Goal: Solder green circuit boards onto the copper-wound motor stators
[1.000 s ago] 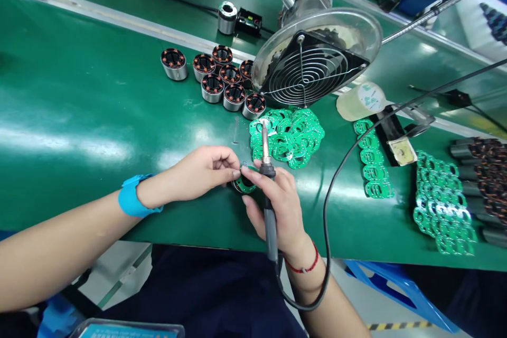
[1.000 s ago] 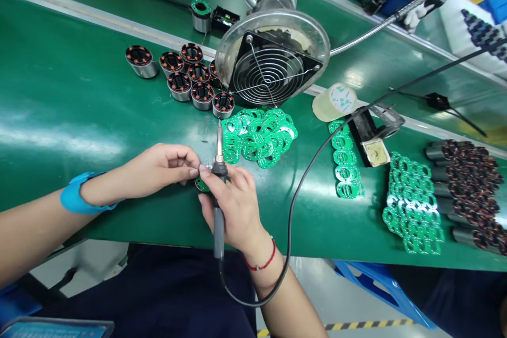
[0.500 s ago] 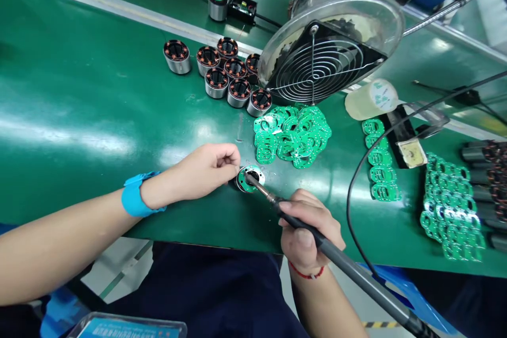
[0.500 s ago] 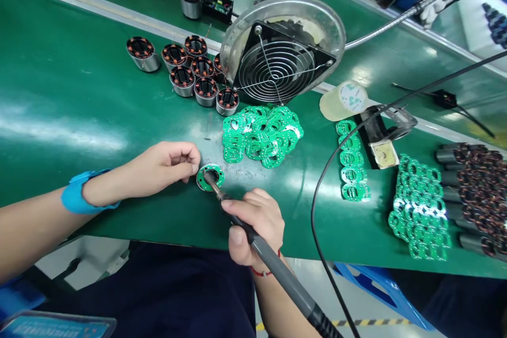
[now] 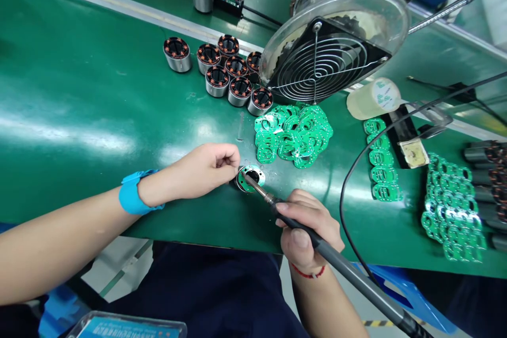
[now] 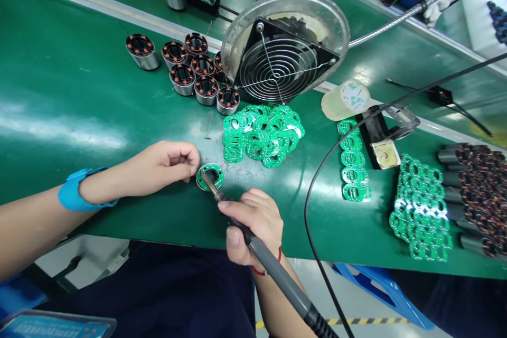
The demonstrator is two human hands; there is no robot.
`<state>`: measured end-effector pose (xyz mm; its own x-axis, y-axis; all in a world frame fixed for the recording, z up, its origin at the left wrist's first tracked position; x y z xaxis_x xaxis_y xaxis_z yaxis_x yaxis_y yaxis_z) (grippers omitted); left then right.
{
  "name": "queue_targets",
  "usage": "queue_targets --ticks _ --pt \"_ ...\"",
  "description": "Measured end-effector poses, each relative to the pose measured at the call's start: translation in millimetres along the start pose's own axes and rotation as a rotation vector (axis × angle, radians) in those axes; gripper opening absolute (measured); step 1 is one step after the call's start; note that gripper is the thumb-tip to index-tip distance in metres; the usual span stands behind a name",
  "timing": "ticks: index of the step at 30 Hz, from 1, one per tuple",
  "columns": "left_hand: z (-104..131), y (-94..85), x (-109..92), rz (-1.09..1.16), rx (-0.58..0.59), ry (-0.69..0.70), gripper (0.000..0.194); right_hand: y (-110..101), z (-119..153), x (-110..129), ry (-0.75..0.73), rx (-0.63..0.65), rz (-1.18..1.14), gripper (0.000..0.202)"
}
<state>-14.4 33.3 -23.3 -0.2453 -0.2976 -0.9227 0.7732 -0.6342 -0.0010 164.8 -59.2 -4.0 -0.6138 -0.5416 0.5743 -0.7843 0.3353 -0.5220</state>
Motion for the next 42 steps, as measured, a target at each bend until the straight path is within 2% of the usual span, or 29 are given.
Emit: queue_targets --ticks 4,7,10,14,18,21,23,25,26,28,29,30,32,35,37,39,40,42 --pt "-0.4 0.4 -0.5 -0.01 0.002 0.011 0.01 -0.8 3.1 -1.2 -0.014 -0.012 -0.007 0.03" --pt "-0.5 0.3 -0.5 -0.019 -0.002 0.026 0.009 2.5 1.9 -3.6 0.036 0.002 0.021 0.035" --pt "0.0 0.6 0.1 -0.023 -0.001 0.057 0.009 12.7 -4.7 -5.3 0.115 0.12 0.102 0.04" --pt "0.2 1.1 1.4 -0.062 0.002 0.079 0.009 28.5 -14.7 -2.1 0.114 0.345 0.207 0.052" --pt "1.7 -0.3 0.0 -0.128 0.018 0.086 0.01 32.3 -18.4 -0.2 0.108 0.383 0.238 0.051" --pt "5.9 -3.5 -4.8 -0.209 -0.039 0.174 0.007 27.7 -15.6 -1.3 0.075 0.334 0.239 0.048" --pt "10.0 -1.3 -11.4 -0.315 -0.083 0.35 0.021 20.5 -12.2 -5.5 0.104 0.221 0.214 0.044" --pt "13.9 10.1 -16.4 -0.503 -0.02 0.55 0.035 11.8 -8.7 -11.8 0.172 0.054 0.164 0.039" --pt "15.1 17.7 -16.7 -0.621 0.04 0.618 0.036 8.2 -7.1 -15.2 0.21 -0.025 0.138 0.038" --pt "16.4 27.9 -14.2 -0.848 0.122 0.659 0.031 5.1 -5.6 -21.0 0.27 -0.111 0.118 0.037" --pt "17.1 27.9 -13.2 -0.94 0.12 0.641 0.028 6.0 -6.0 -23.0 0.285 -0.103 0.14 0.035" --pt "18.8 23.9 -13.1 -1.014 0.092 0.602 0.027 8.2 -6.9 -24.5 0.288 -0.06 0.183 0.034" --pt "26.6 3.9 -15.6 -1.131 -0.009 0.47 0.023 15.3 -9.3 -26.3 0.257 0.081 0.304 0.031" --pt "50.0 -45.0 -26.5 -1.31 -0.21 0.161 0.017 25.4 -11.2 -29.2 0.218 0.267 0.435 0.034" --pt "67.5 -76.5 -40.8 -1.374 -0.425 -0.004 0.019 28.6 -12.2 -30.9 0.223 0.303 0.462 0.036" --pt "74.8 -94.1 -54.6 -1.335 -0.599 -0.054 0.026 30.2 -13.5 -30.7 0.211 0.295 0.467 0.036" --pt "71.2 -96.4 -58.6 -1.302 -0.621 -0.038 0.03 30.6 -14.3 -29.9 0.192 0.282 0.468 0.036" --pt "49.5 -90.1 -59.4 -1.259 -0.528 0.04 0.039 31.6 -15.3 -28.2 0.147 0.263 0.474 0.035"
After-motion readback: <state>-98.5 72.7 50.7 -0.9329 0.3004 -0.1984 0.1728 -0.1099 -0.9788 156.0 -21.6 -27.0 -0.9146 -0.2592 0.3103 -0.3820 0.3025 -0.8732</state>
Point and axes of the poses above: each hand's wrist, its own z-axis away from the middle knuckle, its own y-axis out of the palm, x = y × z, the point moved 4 cm from there along -z, towards the middle knuckle, and after that the axes turned 12 degrees about z, right-handed, at the moved point
